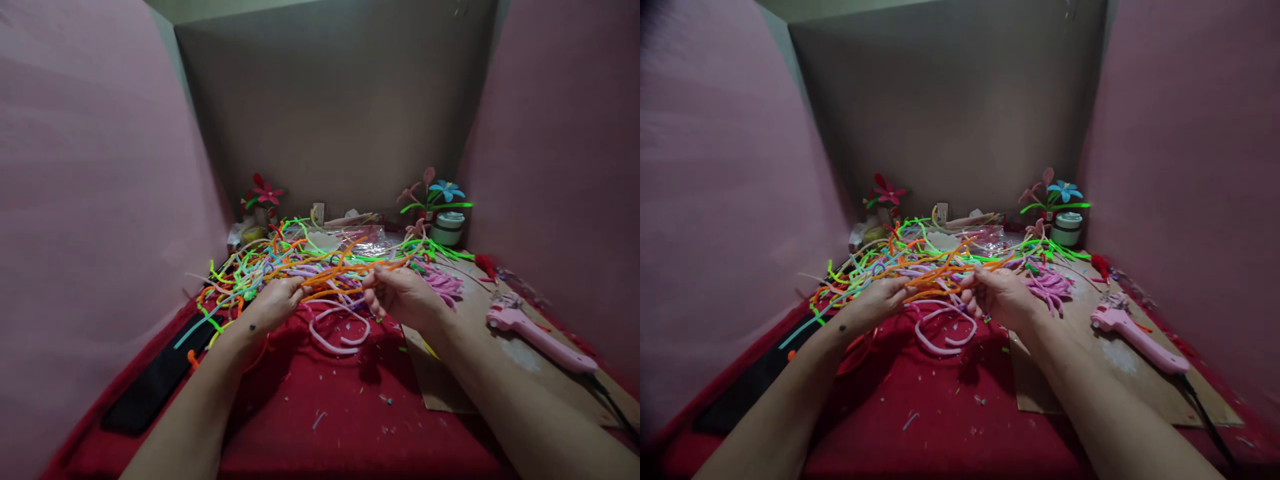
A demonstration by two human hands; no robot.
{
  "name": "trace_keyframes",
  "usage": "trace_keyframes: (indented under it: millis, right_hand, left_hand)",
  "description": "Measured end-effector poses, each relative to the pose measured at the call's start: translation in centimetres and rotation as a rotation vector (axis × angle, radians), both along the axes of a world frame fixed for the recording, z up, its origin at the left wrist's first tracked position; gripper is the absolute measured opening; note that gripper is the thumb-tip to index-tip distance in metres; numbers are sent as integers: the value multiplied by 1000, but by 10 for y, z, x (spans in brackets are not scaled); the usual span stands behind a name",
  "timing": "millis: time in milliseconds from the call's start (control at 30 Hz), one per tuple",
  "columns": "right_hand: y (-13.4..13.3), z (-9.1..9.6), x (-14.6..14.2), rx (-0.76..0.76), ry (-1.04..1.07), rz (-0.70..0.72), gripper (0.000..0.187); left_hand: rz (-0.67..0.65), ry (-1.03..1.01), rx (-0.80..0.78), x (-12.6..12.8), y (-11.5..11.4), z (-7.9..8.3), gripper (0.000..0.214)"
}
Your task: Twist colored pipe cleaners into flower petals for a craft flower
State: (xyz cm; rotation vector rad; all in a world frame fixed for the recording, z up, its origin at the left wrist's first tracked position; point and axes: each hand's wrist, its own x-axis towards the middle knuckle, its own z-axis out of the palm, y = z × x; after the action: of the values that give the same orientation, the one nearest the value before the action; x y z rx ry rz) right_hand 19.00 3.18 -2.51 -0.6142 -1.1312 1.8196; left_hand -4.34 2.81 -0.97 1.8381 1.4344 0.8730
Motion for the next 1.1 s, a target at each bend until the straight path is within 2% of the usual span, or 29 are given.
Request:
trace_keyframes:
  millis: [67,133,233,300,367,433,500,533,633,700,800,967,1033,1100]
  right_hand:
    - [1,8,11,2,75,-61,25]
    - [1,16,20,-22,169,-127,24]
    - [4,20,27,-16,309,-176,21]
    - [5,18,26,8,323,-157,19]
    - [4,14,20,21,278,-123,18]
    - [2,9,11,42,249,-111,19]
    - [-1,5,1,78,255,-122,20]
    - [-3,4,-3,88,259,-127,21]
    - [-6,0,-12,75,257,-118,22]
    - [-7,-3,-14,54,237,-106,23]
    - [-6,-6,-14,36,209,-104,26]
    - [1,-4,-9,2,240,-234,27]
    - [4,-2,-5,-35,254,-283,28]
    - [6,-1,0,-68,299,-334,26]
  left_hand:
    - [55,249,96,-5,5,-7,15]
    - [61,438,85,-7,7,-15,12]
    - [-7,561,31,-5,6,-23,7]
    - [-61,631,25,-4,3,-21,8]
    - [-98,705,126,-4,0,-15,16]
    - [-83,727,330,-3,-4,-8,26]
    - [-68,605,484,1,-9,-4,37]
    - [-81,483,492,5,-12,-2,43]
    - [-185,30,371,22,-24,-1,62]
    - [-188,-227,351,30,-31,1,51]
    - [-122,-457,340,35,-36,5,18]
    - [-119,-962,78,28,-23,5,13]
    - [-88,-1089,37,25,-17,3,13]
    - [-34,-1133,27,24,-15,2,15]
